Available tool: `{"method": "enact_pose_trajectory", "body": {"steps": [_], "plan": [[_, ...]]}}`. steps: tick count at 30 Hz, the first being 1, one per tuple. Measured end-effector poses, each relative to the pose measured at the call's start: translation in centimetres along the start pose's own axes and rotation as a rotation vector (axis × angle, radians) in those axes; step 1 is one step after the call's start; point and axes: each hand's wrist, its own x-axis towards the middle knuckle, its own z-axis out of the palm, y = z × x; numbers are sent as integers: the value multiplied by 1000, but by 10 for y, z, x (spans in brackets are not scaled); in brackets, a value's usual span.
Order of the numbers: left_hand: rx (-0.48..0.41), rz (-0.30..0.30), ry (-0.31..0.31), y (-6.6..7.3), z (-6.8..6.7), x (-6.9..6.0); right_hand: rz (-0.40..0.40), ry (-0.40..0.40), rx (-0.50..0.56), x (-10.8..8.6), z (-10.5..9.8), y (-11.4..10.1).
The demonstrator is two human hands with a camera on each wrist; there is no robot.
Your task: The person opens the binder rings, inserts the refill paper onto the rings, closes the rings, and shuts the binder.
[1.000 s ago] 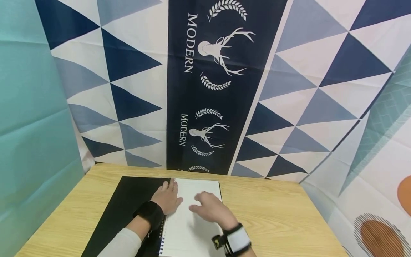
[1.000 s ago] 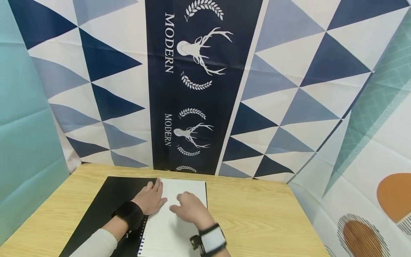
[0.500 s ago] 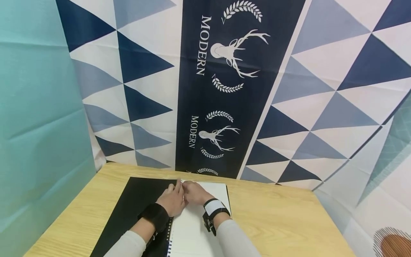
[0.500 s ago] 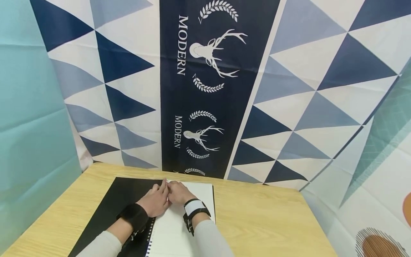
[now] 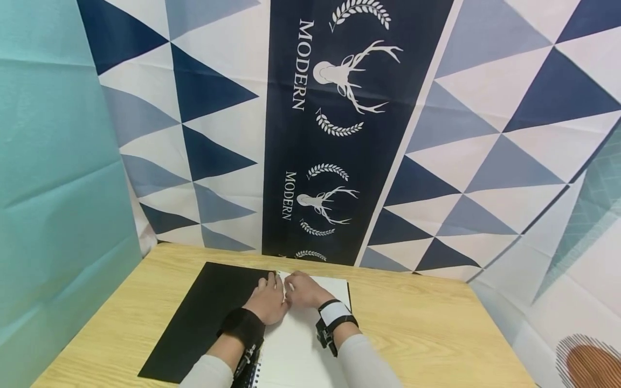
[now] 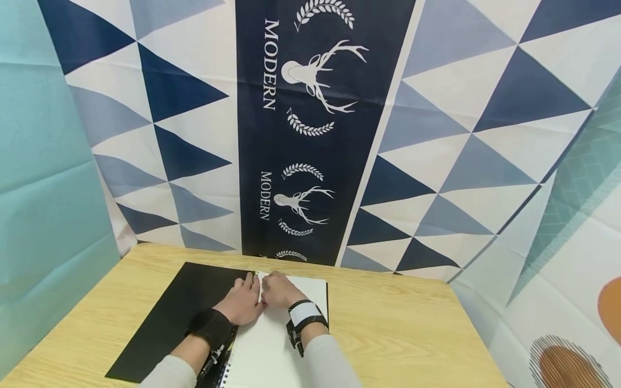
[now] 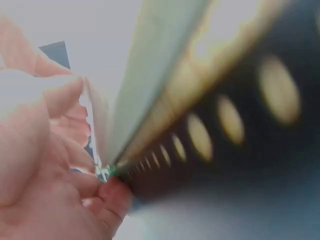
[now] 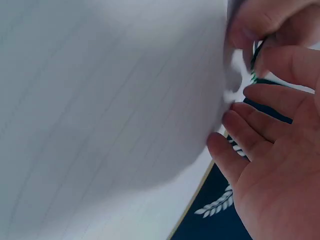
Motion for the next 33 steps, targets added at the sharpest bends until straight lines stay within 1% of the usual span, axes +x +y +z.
{"method": "enact_pose_trajectory", "body": {"steps": [3, 6, 9, 11, 13, 15, 16, 18, 20, 22, 24, 26, 27, 29, 33], "plan": [[15, -10, 14, 15, 1, -4, 17, -12, 8, -3, -1, 7], [-26, -17, 28, 30, 5, -4, 32, -41, 50, -6, -2, 14], [-67, -23, 29, 42, 8, -4, 44, -59, 83, -10, -4, 21], [-83, -29, 14, 48, 7, -3, 55, -65, 100, -13, -6, 24], [-107, -32, -13, 54, 4, -4, 64, -70, 107, -16, -7, 27], [-136, -27, -46, 56, 0, -4, 80, -71, 116, -18, -8, 30], [-157, -20, -61, 55, -1, -4, 85, -68, 125, -19, -8, 31], [-211, 0, -86, 48, -3, -3, 94, -65, 147, -20, -8, 34], [-275, 28, -78, 35, -1, 2, 113, -60, 186, -21, -6, 37], [-373, 49, -62, 20, 2, 7, 139, -57, 241, -23, -3, 40], [-461, 61, -45, 5, 5, 12, 157, -51, 290, -24, 0, 43], [-533, 63, -40, -5, 7, 16, 163, -41, 335, -26, 4, 45], [-560, 59, -47, -8, 7, 17, 155, -35, 348, -26, 6, 46], [-582, 54, -53, -11, 7, 19, 138, -22, 364, -27, 9, 46], [-591, 47, -48, -9, 7, 19, 136, 0, 377, -28, 11, 44]]}}
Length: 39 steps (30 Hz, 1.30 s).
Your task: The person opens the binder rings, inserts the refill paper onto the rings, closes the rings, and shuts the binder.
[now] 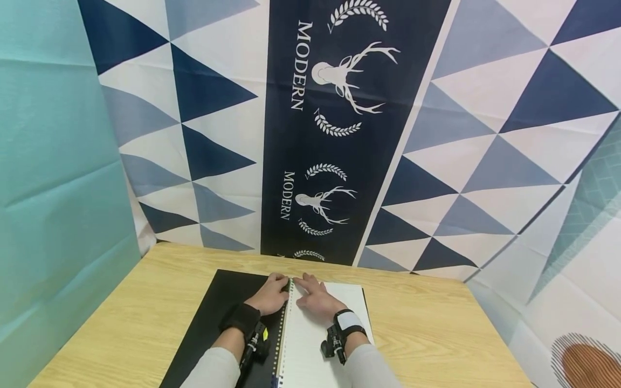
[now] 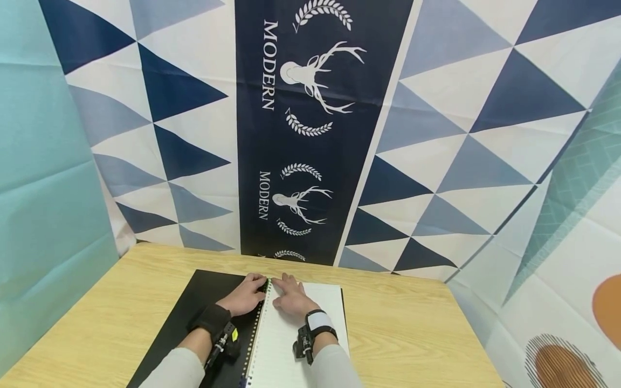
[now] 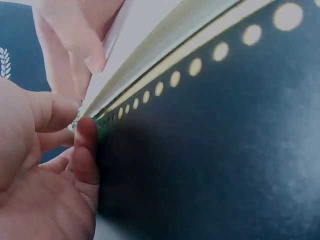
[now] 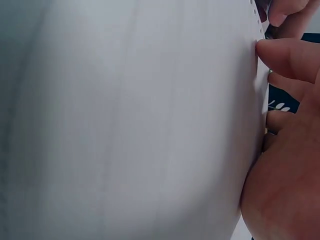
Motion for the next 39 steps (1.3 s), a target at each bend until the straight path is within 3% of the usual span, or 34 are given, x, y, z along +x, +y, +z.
{"method": "enact_pose_trajectory", "body": {"steps": [7, 14, 20, 25, 28, 35, 39], "plan": [[44, -5, 40, -1, 8, -1, 21, 26, -33, -1, 2, -4], [110, 32, 84, -5, 3, 2, 0, 41, -70, 0, 3, -6], [90, 59, 129, -18, 1, 10, -27, 53, -106, 2, 6, -7], [94, 80, 200, -15, 4, 13, -46, 66, -137, 1, 5, -5], [96, 93, 218, -13, 7, 11, -56, 70, -104, -3, 3, -3], [97, 87, 227, -20, 9, 10, -16, 84, 90, -6, 3, 7], [85, 75, 230, -21, 9, 11, -19, 89, 124, -5, 3, 9]]}}
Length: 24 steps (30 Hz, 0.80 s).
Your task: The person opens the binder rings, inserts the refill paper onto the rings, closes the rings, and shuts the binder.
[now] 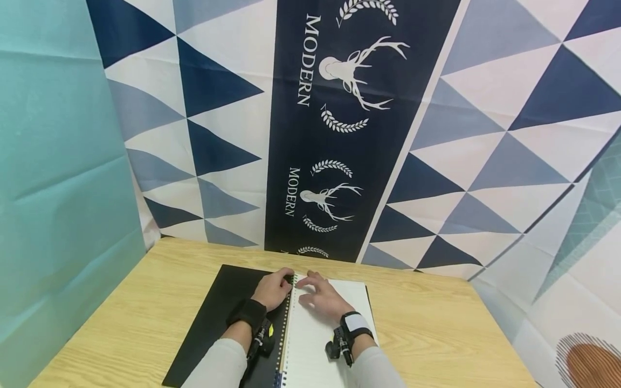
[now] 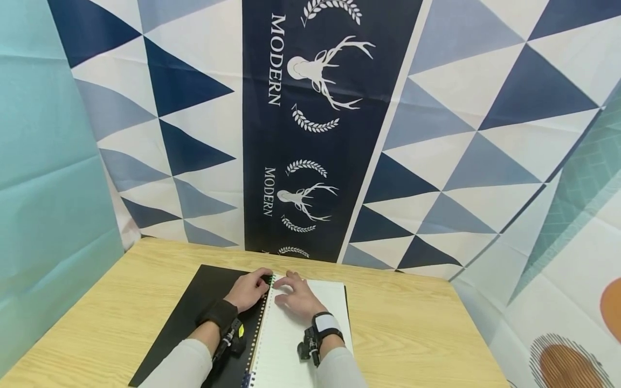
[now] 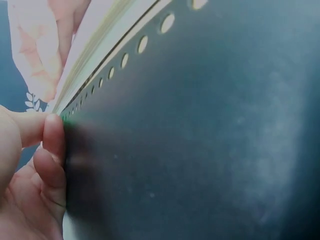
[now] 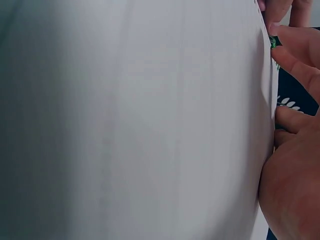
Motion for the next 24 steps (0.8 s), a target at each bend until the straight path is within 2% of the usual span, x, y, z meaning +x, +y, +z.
{"method": "enact_pose_trajectory", "body": {"steps": [9, 13, 16, 18, 20, 22, 24], "plan": [[-10, -22, 12, 7, -2, -3, 0, 2, 4, 0, 1, 2], [-33, -55, 10, 9, -4, 1, 5, -3, 13, 2, -3, 0], [-50, -57, -4, 10, -7, 4, 8, -5, 14, 4, -5, -2], [-59, -46, -46, 13, -10, 2, 3, -5, 10, 0, -4, -5], [-56, -21, -100, 16, -16, -5, -6, -14, -40, -11, -1, -10], [2, 19, -182, 20, -22, -19, -40, -41, -139, -29, 4, -16], [66, 75, -274, 24, -30, -38, -81, -84, -286, -52, 9, -23]]}}
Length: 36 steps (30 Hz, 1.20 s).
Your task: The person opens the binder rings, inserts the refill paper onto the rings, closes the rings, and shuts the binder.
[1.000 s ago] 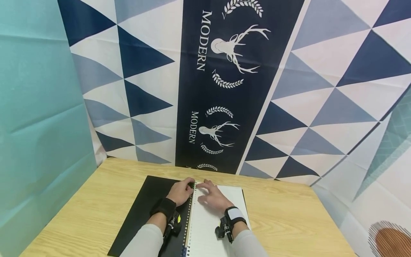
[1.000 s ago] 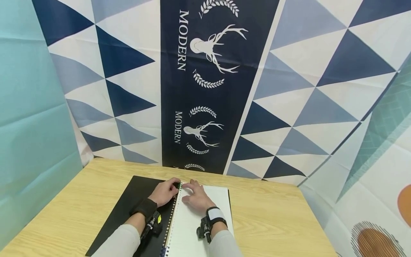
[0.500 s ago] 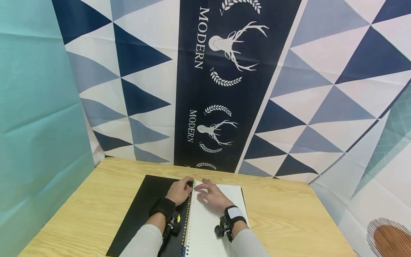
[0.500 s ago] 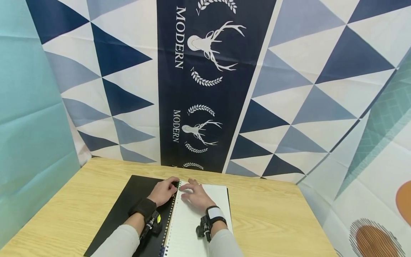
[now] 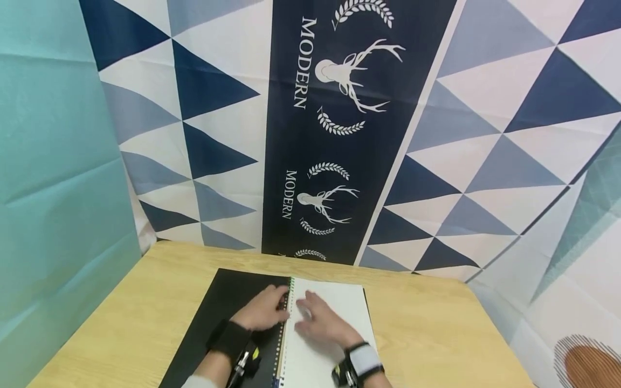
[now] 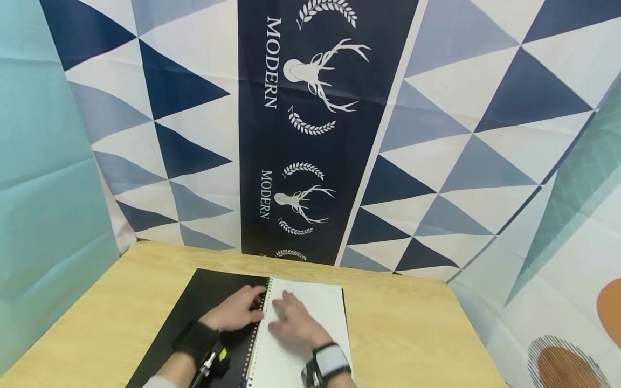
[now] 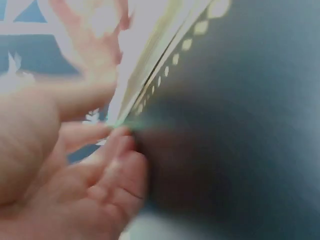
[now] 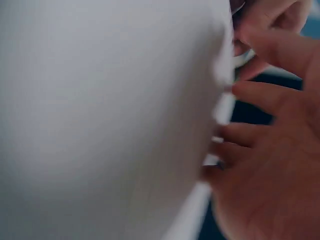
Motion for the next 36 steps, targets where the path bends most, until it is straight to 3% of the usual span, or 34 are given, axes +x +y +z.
{"method": "enact_pose_trajectory", "body": {"steps": [3, 5, 9, 14, 17, 25, 32, 36], "plan": [[76, 53, -150, 6, 2, -34, -54, -68, -210, -33, 10, -13], [65, 66, -225, 10, 1, -52, -50, -99, -293, -48, 14, -21], [61, 64, -265, 15, -4, -70, -11, -99, -375, -57, 20, -35], [70, 27, -270, 20, -2, -70, 54, -88, -430, -57, 29, -45], [57, -11, -258, 21, 3, -67, 69, -121, -481, -58, 33, -51], [38, -64, -192, 26, 10, -61, -112, -136, -708, -63, 37, -70], [-6, -48, -226, 22, 9, -60, -237, -137, -685, -68, 41, -72], [1, -35, -252, 22, 5, -61, -261, -131, -683, -68, 41, -71]]}}
